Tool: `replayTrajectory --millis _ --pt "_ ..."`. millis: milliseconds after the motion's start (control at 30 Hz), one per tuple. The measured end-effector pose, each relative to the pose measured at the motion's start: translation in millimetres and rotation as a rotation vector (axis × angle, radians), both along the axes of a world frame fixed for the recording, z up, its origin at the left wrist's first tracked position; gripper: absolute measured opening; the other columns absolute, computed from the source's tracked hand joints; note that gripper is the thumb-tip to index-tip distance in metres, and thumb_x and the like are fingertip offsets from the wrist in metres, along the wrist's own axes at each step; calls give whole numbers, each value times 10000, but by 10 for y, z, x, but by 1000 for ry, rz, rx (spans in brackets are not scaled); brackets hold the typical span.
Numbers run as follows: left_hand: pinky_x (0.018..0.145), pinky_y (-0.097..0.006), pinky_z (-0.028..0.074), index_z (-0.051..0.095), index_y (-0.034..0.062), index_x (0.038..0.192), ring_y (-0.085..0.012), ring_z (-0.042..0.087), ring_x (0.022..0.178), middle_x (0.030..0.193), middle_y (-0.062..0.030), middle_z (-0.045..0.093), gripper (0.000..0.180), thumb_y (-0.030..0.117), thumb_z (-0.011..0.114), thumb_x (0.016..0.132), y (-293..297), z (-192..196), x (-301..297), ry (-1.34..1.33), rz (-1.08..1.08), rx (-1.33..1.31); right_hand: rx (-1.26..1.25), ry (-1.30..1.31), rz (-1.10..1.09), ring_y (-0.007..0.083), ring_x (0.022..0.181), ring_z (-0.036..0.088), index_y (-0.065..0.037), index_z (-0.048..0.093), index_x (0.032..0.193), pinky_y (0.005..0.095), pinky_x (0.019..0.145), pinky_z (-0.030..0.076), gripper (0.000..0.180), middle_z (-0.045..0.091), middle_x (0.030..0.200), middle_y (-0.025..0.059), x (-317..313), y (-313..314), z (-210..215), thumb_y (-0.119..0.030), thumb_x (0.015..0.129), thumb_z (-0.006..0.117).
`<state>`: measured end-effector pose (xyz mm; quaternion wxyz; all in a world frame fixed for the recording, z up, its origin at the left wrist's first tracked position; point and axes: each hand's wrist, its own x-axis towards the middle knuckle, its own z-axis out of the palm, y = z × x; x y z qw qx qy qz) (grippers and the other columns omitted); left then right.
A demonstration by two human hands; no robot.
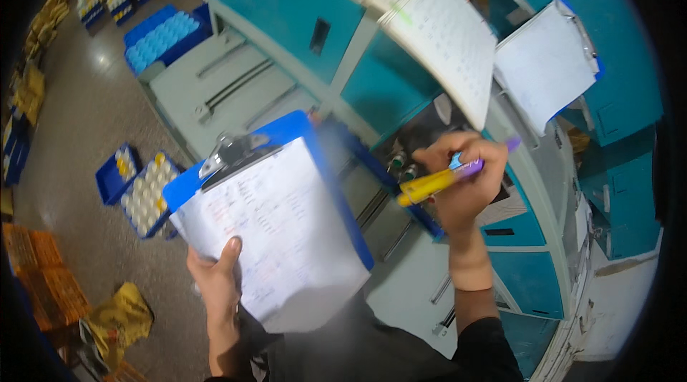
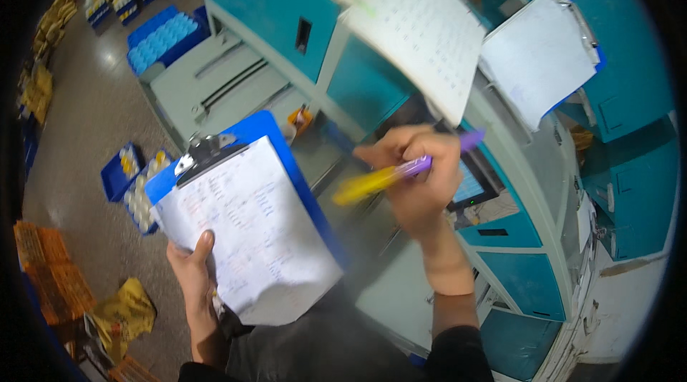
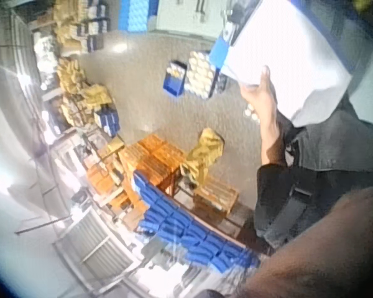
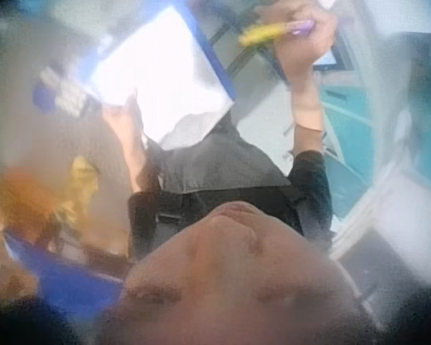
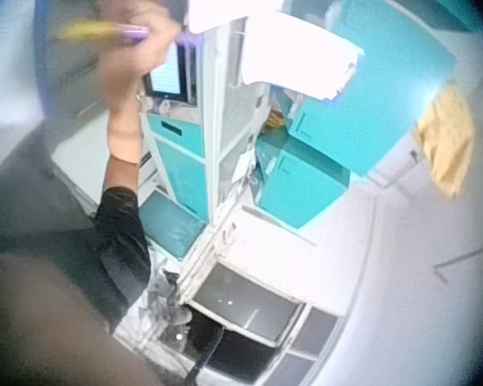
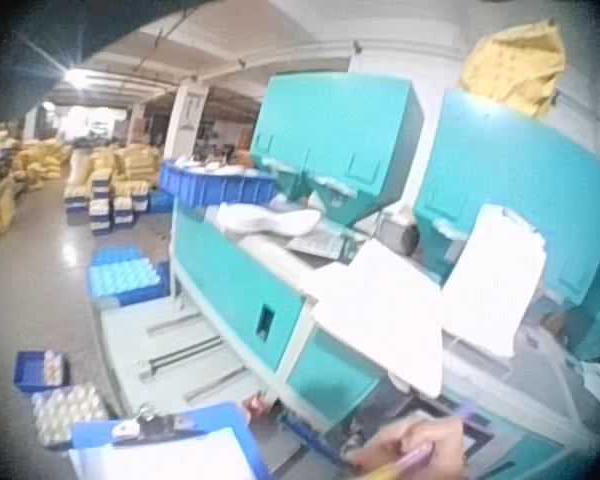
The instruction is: The person operates a machine's touchscreen control panel using a stylus while holding a document. They then switch to a clipboard and write on it with a pen, and use a calculator to perform calculations before writing again.
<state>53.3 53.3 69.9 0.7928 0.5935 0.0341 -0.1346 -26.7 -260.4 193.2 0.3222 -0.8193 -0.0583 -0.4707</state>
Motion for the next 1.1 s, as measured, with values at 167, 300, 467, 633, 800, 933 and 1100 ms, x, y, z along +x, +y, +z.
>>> replayTrajectory --millis 167,300,467,633,800,933,1100 --pt "1056 -404 477 492 -123 1379 -282 621 1203 1310 -215 631 685 108 849 842 -28 -5 321 -35 48 -91 -384 133 -452 194 726 683 -64 576 925 315 646 525 250 665 784 67 933 -941 803 -250 978 735" --pt "1071 -411 471 466 -133 1395 -296 621 1208 1321 -234 624 700 112 843 859 22 -74 384 38 78 -82 -569 365 -466 341 895 743 -82 637 1109 384 737 554 277 737 984 175 2116 -1898 917 -296 961 734" --pt "1054 -417 494 479 -109 1394 -299 640 1197 1322 -236 636 674 84 839 858 58 -132 488 57 129 -186 -680 765 -717 412 1085 693 -100 613 1262 475 910 535 345 720 1152 232 2920 -2991 900 -258 960 661" --pt "1016 -388 518 503 -91 1356 -256 659 1137 1274 -206 656 590 10 811 863 48 -147 623 81 160 -203 -713 1101 -1016 425 1154 664 -42 575 1334 499 961 515 394 696 1233 250 3248 -3717 929 -237 992 579" --pt "1018 -392 522 500 -95 1353 -266 659 1141 1272 -212 656 572 -8 796 871 98 -151 741 97 164 -182 -922 1270 -898 395 988 721 35 720 1056 469 843 559 456 739 1051 262 3531 -3928 1055 -407 979 636" --pt "1017 -392 524 500 -94 1353 -267 657 1142 1276 -218 652 575 -10 798 868 73 -160 731 119 168 -205 176 1164 -907 230 727 662 -73 709 933 392 620 517 371 690 874 87 3498 -4194 1047 -432 865 773" --pt "1005 -393 525 499 -93 1359 -264 660 1127 1273 -218 652 589 72 809 886 86 -193 710 140 205 -124 329 702 -667 232 819 652 -43 728 1003 431 694 511 406 709 945 114 3533 -4987 1359 -418 858 785"
